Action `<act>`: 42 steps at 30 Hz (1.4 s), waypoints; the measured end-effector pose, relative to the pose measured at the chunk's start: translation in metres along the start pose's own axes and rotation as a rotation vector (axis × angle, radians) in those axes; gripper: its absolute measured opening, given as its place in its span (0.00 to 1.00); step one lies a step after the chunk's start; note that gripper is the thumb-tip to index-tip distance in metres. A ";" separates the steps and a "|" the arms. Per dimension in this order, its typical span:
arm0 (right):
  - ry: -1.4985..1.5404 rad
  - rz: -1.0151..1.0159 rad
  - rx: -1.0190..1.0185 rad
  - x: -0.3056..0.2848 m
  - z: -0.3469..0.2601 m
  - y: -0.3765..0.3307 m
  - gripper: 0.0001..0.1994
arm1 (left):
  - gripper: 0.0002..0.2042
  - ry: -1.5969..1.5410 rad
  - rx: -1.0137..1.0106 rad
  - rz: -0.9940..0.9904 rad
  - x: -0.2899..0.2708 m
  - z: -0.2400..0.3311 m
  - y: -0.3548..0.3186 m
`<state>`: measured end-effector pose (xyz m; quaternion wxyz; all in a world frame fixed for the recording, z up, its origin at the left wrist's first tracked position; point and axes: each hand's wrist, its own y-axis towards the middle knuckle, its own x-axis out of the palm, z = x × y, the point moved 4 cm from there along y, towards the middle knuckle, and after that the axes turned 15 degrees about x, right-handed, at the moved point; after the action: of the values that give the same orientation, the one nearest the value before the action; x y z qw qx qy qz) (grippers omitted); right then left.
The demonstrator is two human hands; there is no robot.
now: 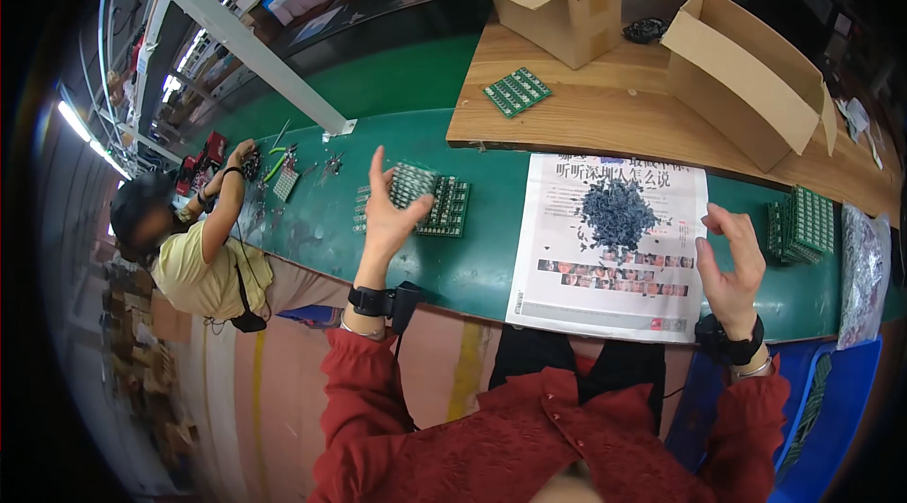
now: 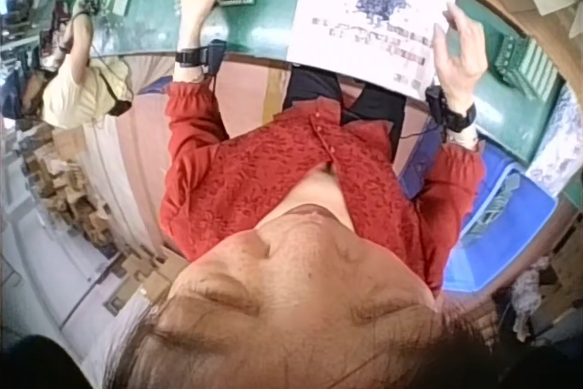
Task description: The person picks up green circuit boards and inserts small black components into them by hand. They handle the boards one at a time, placing them on a table and then picking them up again to continue the insertion process. The person works at a green table in a workshop setting with another person visible in the background.
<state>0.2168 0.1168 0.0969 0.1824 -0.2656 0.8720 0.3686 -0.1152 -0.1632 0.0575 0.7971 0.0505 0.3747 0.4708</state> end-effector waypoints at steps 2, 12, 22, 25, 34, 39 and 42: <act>0.016 -0.016 0.024 0.004 0.000 0.002 0.21 | 0.49 -0.217 -0.090 0.046 -0.006 -0.006 0.000; 0.058 -0.114 0.021 0.025 -0.004 0.011 0.21 | 0.44 0.204 0.148 -0.173 0.000 0.012 -0.001; 0.092 -0.594 -0.173 0.101 -0.059 0.030 0.26 | 0.43 0.230 0.289 -0.209 0.001 0.010 0.002; 0.123 -0.721 -0.216 0.149 -0.086 0.038 0.34 | 0.42 0.190 0.342 -0.237 0.007 0.013 0.004; 0.085 -1.126 0.069 0.241 -0.092 0.033 0.42 | 0.39 -0.302 0.307 -0.031 0.000 -0.010 -0.002; 0.222 -0.861 -0.160 0.233 -0.086 0.028 0.40 | 0.43 -0.335 0.290 0.075 -0.014 0.003 0.000; 0.321 -0.801 -0.082 0.200 -0.086 0.036 0.38 | 0.46 -0.174 0.365 0.036 -0.013 0.027 0.000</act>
<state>0.0264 0.0085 0.0713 0.1623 -0.6442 0.7019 0.2570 -0.1014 -0.1657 0.0841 0.7956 0.2413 0.3825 0.4030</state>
